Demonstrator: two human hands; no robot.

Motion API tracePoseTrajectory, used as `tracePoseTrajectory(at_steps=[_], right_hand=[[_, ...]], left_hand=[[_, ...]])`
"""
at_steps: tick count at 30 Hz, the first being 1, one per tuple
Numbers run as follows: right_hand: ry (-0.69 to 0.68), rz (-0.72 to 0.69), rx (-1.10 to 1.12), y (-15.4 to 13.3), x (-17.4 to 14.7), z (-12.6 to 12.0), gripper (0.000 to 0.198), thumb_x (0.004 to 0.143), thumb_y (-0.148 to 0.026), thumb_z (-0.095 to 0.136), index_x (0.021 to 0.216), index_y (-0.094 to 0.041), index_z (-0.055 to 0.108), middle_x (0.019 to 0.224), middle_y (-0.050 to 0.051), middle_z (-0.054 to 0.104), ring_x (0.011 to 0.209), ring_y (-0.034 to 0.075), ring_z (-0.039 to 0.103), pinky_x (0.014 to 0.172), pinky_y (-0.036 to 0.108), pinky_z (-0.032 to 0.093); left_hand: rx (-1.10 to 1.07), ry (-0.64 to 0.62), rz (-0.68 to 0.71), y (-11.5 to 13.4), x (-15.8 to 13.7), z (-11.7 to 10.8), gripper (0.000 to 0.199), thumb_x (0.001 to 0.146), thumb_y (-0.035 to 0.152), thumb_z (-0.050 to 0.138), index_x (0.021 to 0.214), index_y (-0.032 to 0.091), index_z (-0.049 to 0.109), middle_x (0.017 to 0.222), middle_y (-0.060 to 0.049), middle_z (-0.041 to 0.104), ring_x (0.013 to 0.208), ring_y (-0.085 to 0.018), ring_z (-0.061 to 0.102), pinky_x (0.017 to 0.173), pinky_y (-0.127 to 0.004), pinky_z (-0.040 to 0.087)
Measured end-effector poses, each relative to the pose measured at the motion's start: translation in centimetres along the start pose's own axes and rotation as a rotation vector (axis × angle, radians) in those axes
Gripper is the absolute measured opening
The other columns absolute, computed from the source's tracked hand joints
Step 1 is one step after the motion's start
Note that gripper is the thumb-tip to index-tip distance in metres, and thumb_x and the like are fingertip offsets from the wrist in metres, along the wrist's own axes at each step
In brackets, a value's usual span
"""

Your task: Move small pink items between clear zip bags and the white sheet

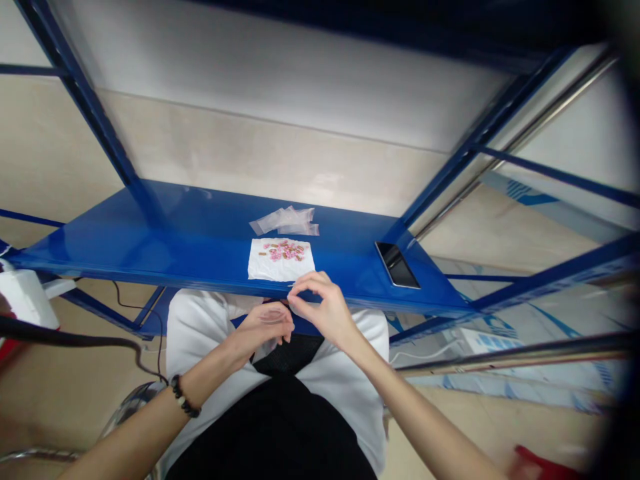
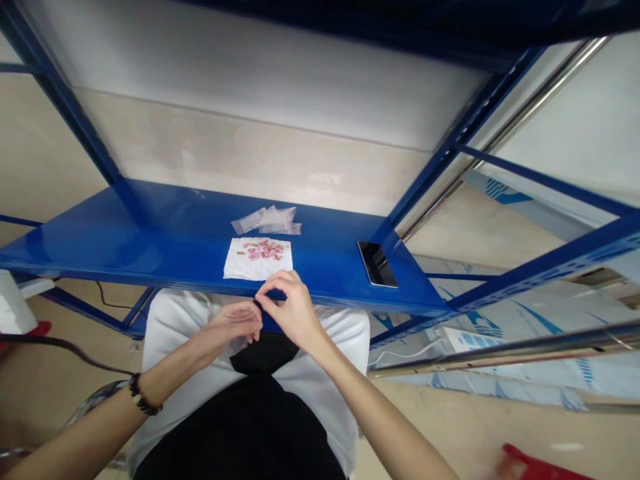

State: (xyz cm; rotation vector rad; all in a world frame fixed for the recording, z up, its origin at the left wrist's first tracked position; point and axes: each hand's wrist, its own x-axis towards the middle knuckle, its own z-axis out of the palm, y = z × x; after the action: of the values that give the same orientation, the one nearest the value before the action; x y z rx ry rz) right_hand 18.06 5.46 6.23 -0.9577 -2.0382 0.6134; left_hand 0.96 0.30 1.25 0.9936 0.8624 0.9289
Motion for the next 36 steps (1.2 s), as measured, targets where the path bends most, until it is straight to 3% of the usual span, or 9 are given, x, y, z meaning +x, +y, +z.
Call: tracePoseTrajectory(at_steps=[4,9,14,21,31,36], right_hand=[[-0.058,0.09,0.145,-1.4,-3.5,1.4,0.004,0.084,-0.022,0.069,0.08,-0.023,0.07,0.09,0.003,0.067,0.092,0.02,0.06,0.085,0.035,0.044],[-0.067,0.13,0.189,-1.0,-5.2,1.8,0.003,0.084,-0.021,0.07,0.082,-0.022,0.07,0.094,0.003,0.066,0.094,0.02,0.06,0.088,0.037,0.043],[-0.06,0.132,0.194,-0.4,-5.3,2.1,0.004,0.084,-0.024,0.07,0.082,-0.024,0.072,0.093,0.003,0.066,0.096,0.021,0.06,0.089,0.039,0.044],[-0.03,0.134,0.233,0.7,-4.9,2.1,0.01,0.085,-0.033,0.069,0.082,-0.024,0.074,0.091,0.005,0.066,0.094,0.022,0.06,0.087,0.039,0.046],[-0.053,0.115,0.226,0.4,-4.9,1.8,0.018,0.093,-0.031,0.059,0.083,-0.023,0.073,0.094,0.004,0.066,0.094,0.02,0.06,0.089,0.037,0.044],[-0.014,0.123,0.252,1.0,-4.7,1.6,0.019,0.094,-0.032,0.057,0.09,-0.023,0.072,0.095,0.006,0.067,0.094,0.02,0.061,0.079,0.033,0.047]], left_hand=[[0.08,-0.066,-0.012,-0.5,-0.2,0.4,0.016,0.072,0.021,0.074,0.081,0.014,0.062,0.069,-0.001,0.063,0.063,-0.012,0.057,0.057,-0.022,0.04],[0.102,-0.113,-0.028,-0.8,-0.3,0.7,0.014,0.066,0.013,0.072,0.073,0.013,0.06,0.062,0.002,0.058,0.058,-0.009,0.05,0.054,-0.021,0.033],[0.096,-0.123,-0.064,-1.0,-0.3,0.9,0.012,0.069,0.016,0.072,0.076,0.012,0.062,0.065,-0.001,0.062,0.06,-0.011,0.055,0.057,-0.023,0.039],[-0.1,-0.156,-0.133,-0.9,-0.7,0.7,0.022,0.079,0.031,0.072,0.09,0.013,0.065,0.073,-0.005,0.066,0.063,-0.013,0.06,0.057,-0.022,0.044],[-0.169,-0.188,-0.169,-0.3,-0.9,0.8,0.026,0.078,0.036,0.075,0.088,0.015,0.062,0.074,-0.004,0.064,0.061,-0.013,0.06,0.05,-0.02,0.041],[-0.214,-0.188,-0.138,0.5,-1.0,1.0,0.026,0.079,0.037,0.073,0.084,0.015,0.06,0.075,-0.005,0.064,0.064,-0.014,0.061,0.052,-0.021,0.042]])
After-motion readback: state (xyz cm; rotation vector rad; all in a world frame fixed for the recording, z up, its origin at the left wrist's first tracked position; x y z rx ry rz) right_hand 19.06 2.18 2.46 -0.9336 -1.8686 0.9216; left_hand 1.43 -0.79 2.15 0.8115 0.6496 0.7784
